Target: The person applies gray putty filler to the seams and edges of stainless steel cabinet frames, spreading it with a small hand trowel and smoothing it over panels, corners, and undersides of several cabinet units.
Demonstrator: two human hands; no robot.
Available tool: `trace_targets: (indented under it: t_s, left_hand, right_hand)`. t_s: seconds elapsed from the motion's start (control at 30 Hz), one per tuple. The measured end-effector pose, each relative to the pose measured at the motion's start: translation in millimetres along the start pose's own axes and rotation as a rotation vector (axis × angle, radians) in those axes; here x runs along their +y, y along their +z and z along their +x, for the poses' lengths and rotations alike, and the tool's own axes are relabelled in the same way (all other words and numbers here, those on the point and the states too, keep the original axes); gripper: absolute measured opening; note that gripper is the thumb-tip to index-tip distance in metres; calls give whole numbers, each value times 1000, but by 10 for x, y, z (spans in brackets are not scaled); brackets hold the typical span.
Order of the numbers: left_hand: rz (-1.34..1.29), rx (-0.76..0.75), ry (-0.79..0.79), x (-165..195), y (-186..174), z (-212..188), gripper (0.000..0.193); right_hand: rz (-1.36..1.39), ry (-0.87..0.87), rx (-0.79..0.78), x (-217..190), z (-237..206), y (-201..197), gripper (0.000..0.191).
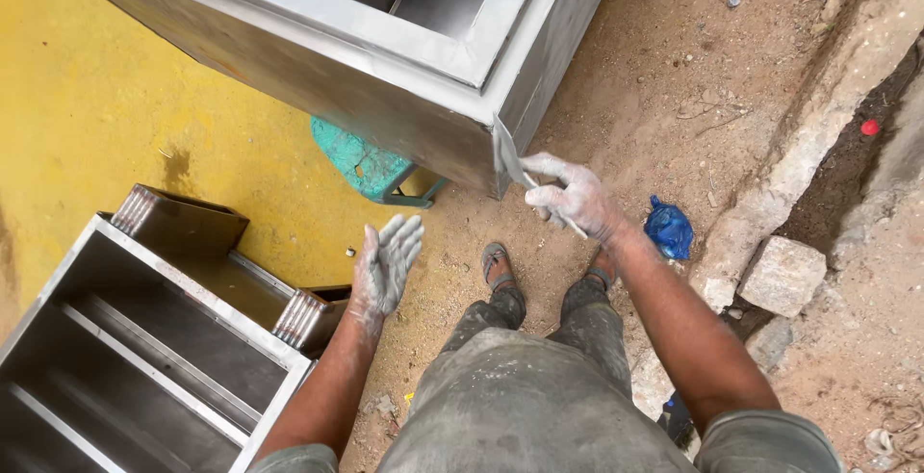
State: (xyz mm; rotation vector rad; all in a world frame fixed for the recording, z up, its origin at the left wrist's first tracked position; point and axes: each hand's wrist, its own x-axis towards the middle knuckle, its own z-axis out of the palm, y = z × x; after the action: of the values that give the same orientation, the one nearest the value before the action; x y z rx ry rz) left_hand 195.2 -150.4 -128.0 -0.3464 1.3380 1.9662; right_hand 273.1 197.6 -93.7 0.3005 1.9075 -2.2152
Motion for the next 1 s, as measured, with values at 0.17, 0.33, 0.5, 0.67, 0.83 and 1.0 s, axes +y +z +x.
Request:
trace_targets:
  t_s: [0.17, 0.33, 0.5, 0.67, 0.83, 1.0]
  left_hand:
    - [137, -190, 180, 63, 413, 72, 105]
    - [296, -742, -230, -182, 1138, 102, 135]
    - [579, -962, 49, -655, 2307, 665, 130]
    - [558, -1045, -11, -343, 2873, 1085, 126]
    - [-233, -991, -316, -299, 2969, 269, 119]
    - [-709, -846, -547, -503, 3156, -116, 111]
  right_hand:
    - [21, 19, -276, 275, -390, 588, 62]
    - [582, 212, -257, 615, -956, 359, 71]
    - [1086, 101, -256, 485, -1461, -27, 67]
    - [2, -547, -109, -280, -2120, -301, 63]
    - [-1053, -659, 357, -852, -2069, -681, 74]
    - [-1312, -669, 400, -782, -1752, -787, 77]
